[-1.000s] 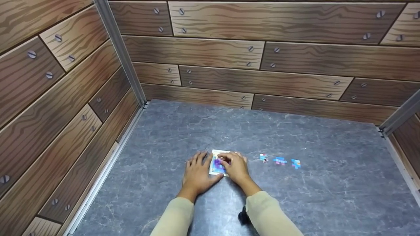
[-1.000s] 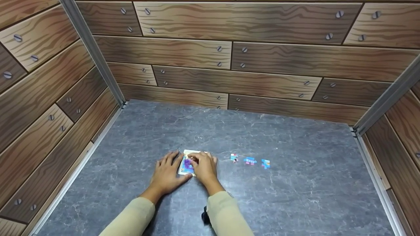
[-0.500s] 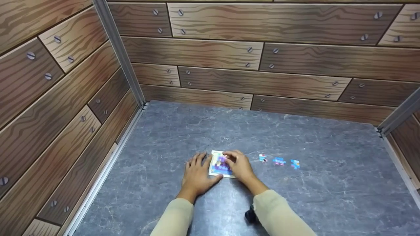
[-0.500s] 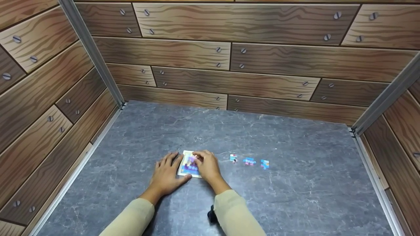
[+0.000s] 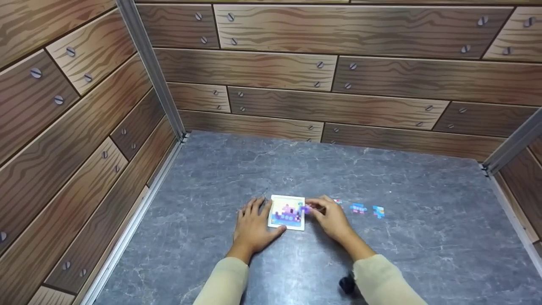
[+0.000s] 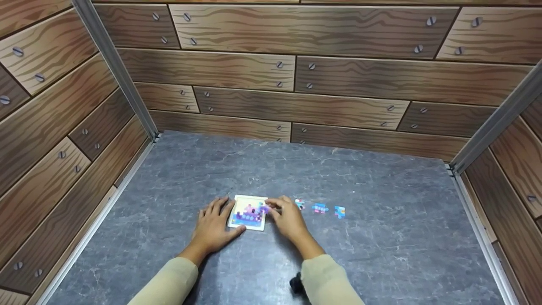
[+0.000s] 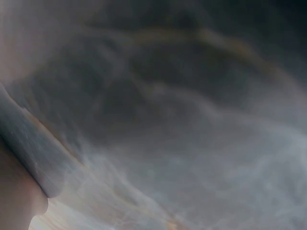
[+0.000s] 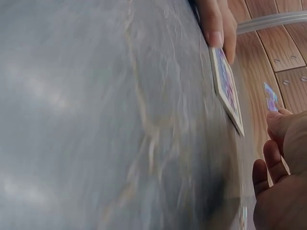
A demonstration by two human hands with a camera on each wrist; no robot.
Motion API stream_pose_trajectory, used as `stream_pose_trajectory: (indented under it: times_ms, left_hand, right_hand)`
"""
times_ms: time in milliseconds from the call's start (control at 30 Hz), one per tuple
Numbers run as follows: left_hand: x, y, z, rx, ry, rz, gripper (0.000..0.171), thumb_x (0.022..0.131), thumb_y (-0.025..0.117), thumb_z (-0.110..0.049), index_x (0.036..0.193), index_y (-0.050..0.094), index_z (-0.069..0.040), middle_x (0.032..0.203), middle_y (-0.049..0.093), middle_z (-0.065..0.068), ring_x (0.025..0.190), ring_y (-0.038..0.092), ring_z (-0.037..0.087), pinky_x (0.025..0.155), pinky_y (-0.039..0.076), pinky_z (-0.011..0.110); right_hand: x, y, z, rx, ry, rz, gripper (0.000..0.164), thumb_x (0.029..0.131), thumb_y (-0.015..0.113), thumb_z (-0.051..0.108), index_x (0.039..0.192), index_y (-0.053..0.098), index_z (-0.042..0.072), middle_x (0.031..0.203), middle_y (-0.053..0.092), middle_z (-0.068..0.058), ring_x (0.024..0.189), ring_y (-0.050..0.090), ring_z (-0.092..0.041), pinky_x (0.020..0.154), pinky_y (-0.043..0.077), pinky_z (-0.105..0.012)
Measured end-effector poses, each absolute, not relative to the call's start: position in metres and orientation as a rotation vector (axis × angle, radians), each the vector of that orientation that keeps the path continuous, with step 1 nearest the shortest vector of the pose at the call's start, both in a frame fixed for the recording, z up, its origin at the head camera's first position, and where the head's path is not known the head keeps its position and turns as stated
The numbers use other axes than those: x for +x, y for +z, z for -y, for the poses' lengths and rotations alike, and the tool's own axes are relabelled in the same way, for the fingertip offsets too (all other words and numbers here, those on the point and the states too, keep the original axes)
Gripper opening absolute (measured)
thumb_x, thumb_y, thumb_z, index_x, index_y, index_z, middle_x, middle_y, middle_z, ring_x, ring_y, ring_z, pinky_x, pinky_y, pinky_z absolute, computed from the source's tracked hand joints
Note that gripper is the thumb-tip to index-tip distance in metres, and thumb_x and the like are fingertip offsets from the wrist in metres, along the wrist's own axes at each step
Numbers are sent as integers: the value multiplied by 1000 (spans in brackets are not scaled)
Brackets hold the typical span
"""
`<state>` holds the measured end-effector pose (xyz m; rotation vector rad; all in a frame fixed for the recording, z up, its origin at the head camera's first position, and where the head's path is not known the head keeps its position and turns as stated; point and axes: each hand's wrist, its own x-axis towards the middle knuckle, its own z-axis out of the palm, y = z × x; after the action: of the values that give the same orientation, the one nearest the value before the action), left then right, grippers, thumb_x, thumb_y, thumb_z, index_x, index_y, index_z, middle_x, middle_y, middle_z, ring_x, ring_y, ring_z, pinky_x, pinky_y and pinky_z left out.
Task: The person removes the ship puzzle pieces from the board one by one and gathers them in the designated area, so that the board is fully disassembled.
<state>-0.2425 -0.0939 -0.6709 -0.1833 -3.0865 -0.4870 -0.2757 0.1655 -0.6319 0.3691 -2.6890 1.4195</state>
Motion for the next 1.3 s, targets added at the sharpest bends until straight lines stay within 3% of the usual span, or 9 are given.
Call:
stream_pose_trajectory:
  times_ms: [633,833,1300]
  left_hand:
    - [-241,-672,94,-184,-524,3089,104,89,49,-94,171,35,-32,177,34,4,166,29,35,129,30,69]
    - [-242,-672,94,-185,-525,3073,104,88,51,-93,170,37,-32,176,37,5,165,31,36,127,31,71]
    - [-241,-671,94,-186,-509,3086,103,89,50,-93,170,36,-31,176,35,4,165,30,35,128,31,70]
  right_hand:
    - [-252,-640,-242,254,1270,2793,29,96,79,4,123,83,13,115,73,-7,94,64,-9,85,55,-21]
    - [-247,-645,-251,209,1241,2829,29,97,77,1,124,82,11,114,66,-9,88,54,-10,76,47,-20]
    - [-247,-649,-254,233,1149,2893,31,101,73,4,130,79,9,117,66,-8,84,53,-9,71,44,-21]
